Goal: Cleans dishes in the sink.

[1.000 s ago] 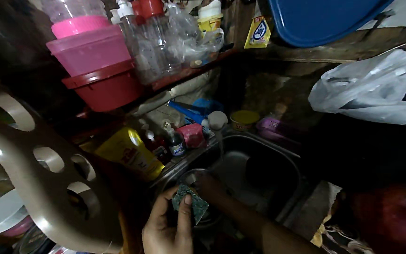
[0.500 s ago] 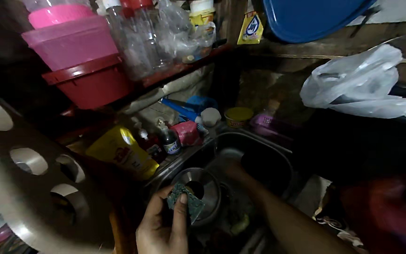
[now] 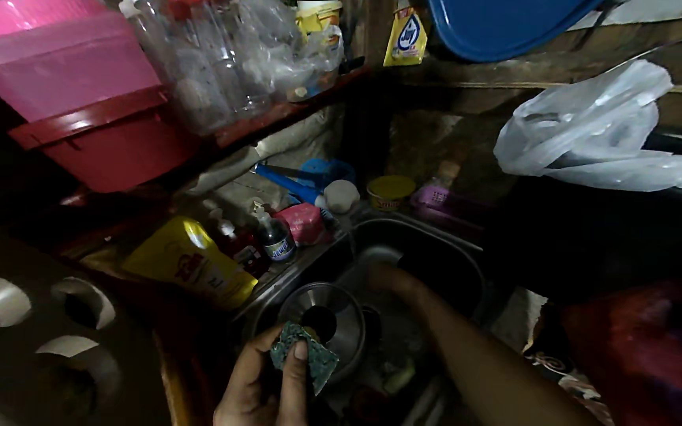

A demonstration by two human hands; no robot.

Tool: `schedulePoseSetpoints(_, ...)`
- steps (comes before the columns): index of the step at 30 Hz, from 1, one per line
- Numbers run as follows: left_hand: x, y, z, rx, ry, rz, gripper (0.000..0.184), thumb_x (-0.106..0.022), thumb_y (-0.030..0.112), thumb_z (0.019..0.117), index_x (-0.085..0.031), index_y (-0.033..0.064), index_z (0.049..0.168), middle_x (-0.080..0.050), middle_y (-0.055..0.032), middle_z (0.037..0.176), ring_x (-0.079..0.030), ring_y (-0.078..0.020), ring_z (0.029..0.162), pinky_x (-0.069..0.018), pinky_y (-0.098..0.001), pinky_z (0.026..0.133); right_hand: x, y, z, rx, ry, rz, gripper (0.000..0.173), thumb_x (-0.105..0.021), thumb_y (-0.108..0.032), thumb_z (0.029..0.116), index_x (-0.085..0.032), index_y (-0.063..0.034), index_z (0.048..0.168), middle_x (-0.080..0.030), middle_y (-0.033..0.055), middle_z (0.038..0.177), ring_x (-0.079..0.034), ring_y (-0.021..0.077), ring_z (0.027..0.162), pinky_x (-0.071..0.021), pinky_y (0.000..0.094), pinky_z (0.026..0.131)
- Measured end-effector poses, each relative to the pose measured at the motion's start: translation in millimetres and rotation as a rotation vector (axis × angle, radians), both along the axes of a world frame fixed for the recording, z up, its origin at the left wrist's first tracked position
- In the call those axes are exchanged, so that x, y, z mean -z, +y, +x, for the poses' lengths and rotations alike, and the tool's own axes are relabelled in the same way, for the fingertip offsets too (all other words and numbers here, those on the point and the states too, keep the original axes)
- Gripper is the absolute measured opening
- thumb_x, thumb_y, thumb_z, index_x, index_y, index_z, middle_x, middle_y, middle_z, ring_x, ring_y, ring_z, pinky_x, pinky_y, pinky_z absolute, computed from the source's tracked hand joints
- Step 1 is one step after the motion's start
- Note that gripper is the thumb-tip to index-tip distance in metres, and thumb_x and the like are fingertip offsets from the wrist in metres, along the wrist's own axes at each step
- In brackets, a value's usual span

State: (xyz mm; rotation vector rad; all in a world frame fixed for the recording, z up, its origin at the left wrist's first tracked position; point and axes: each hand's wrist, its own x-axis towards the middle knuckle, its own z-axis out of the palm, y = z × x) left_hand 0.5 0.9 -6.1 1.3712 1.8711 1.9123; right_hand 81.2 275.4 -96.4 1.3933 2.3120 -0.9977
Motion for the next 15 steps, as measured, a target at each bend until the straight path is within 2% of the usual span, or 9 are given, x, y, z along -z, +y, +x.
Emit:
schedulePoseSetpoints(3,-1.6,-1.3,2.2,-0.024,0.000,-0.052,0.016,-0.064,-0.003,0.0945,-0.064,-0.0060,0.110,-0.073,-0.0006,0.092,-0.070,-0.0029,0.077,-0.0611,-0.0191,0.068,-68.8,5.2,5.6,0.032,-0.001,0.185,0.033,-0.060,-0.020,0.1028,-0.065,0.0074,0.122,-0.064,0.0284,0.126,-0.062,0.0429,0.120,-0.0473,0.0621,0.101)
schedulePoseSetpoints(6,-2.0,-3.3,1.9,-0.042,0.025,-0.179,0.016,-0.067,0.004,0.0950,-0.067,-0.0017,0.110,-0.073,-0.0002,0.090,-0.069,-0.0032,0.073,-0.0604,-0.0199,0.064,-129.0,12.3,26.3,0.025,0.368,0.523,0.025,-0.066,-0.011,0.0976,-0.070,0.0006,0.120,-0.070,0.0262,0.113,-0.067,0.0445,0.104,-0.0512,0.0675,0.089)
schedulePoseSetpoints(8,-0.8,-5.4,1.1,-0.053,0.102,-0.344,0.017,-0.069,0.013,0.0952,-0.070,0.0052,0.111,-0.073,0.0021,0.091,-0.069,-0.0012,0.074,-0.0598,-0.0194,0.065,-174.2,8.4,34.4,-0.112,0.542,0.552,0.044,-0.068,-0.002,0.0940,-0.061,-0.0057,0.137,-0.066,0.0215,0.125,-0.067,0.0373,0.108,-0.0537,0.0589,0.092)
schedulePoseSetpoints(9,-0.2,-6.0,1.3,-0.060,0.157,-0.435,0.019,-0.069,0.018,0.0956,-0.071,0.0087,0.112,-0.073,0.0031,0.090,-0.068,-0.0004,0.073,-0.0583,-0.0197,0.065,-193.0,3.8,34.8,-0.210,0.559,0.524,0.054,-0.069,0.000,0.0932,-0.055,-0.0088,0.145,-0.063,0.0196,0.133,-0.065,0.0341,0.114,-0.0528,0.0542,0.097)
schedulePoseSetpoints(10,-0.2,-6.2,2.0,-0.065,0.208,-0.516,0.021,-0.068,0.022,0.0961,-0.072,0.0112,0.113,-0.073,0.0028,0.091,-0.067,-0.0015,0.073,-0.0573,-0.0214,0.065,-204.9,-0.2,32.6,-0.311,0.544,0.507,0.059,-0.071,0.000,0.0925,-0.053,-0.0114,0.148,-0.061,0.0176,0.137,-0.064,0.0313,0.117,-0.0527,0.0503,0.100)
schedulePoseSetpoints(12,0.1,-5.8,2.8,-0.066,0.283,-0.630,0.023,-0.066,0.027,0.0970,-0.072,0.0143,0.116,-0.073,0.0016,0.093,-0.068,-0.0051,0.075,-0.0580,-0.0268,0.067,-211.4,-6.2,23.8,-0.462,0.449,0.526,0.056,-0.071,0.000,0.0922,-0.059,-0.0154,0.145,-0.066,0.0144,0.133,-0.066,0.0298,0.116,-0.0516,0.0509,0.101)
schedulePoseSetpoints(14,2.4,-4.9,1.9,-0.066,0.319,-0.672,0.024,-0.065,0.028,0.0973,-0.071,0.0155,0.117,-0.073,0.0014,0.092,-0.068,-0.0072,0.074,-0.0588,-0.0297,0.066,-206.7,-6.1,14.8,-0.507,0.388,0.595,0.049,-0.072,-0.003,0.0925,-0.064,-0.0172,0.139,-0.070,0.0145,0.124,-0.068,0.0320,0.109,-0.0528,0.0551,0.095)
schedulePoseSetpoints(15,4.2,-4.8,1.4,-0.068,0.329,-0.675,0.024,-0.065,0.027,0.0971,-0.071,0.0159,0.117,-0.073,0.0017,0.092,-0.068,-0.0076,0.073,-0.0586,-0.0304,0.065,-204.0,-6.7,11.1,-0.482,0.373,0.635,0.044,-0.073,-0.009,0.0935,-0.066,-0.0164,0.136,-0.071,0.0150,0.120,-0.069,0.0328,0.104,-0.0545,0.0562,0.091)
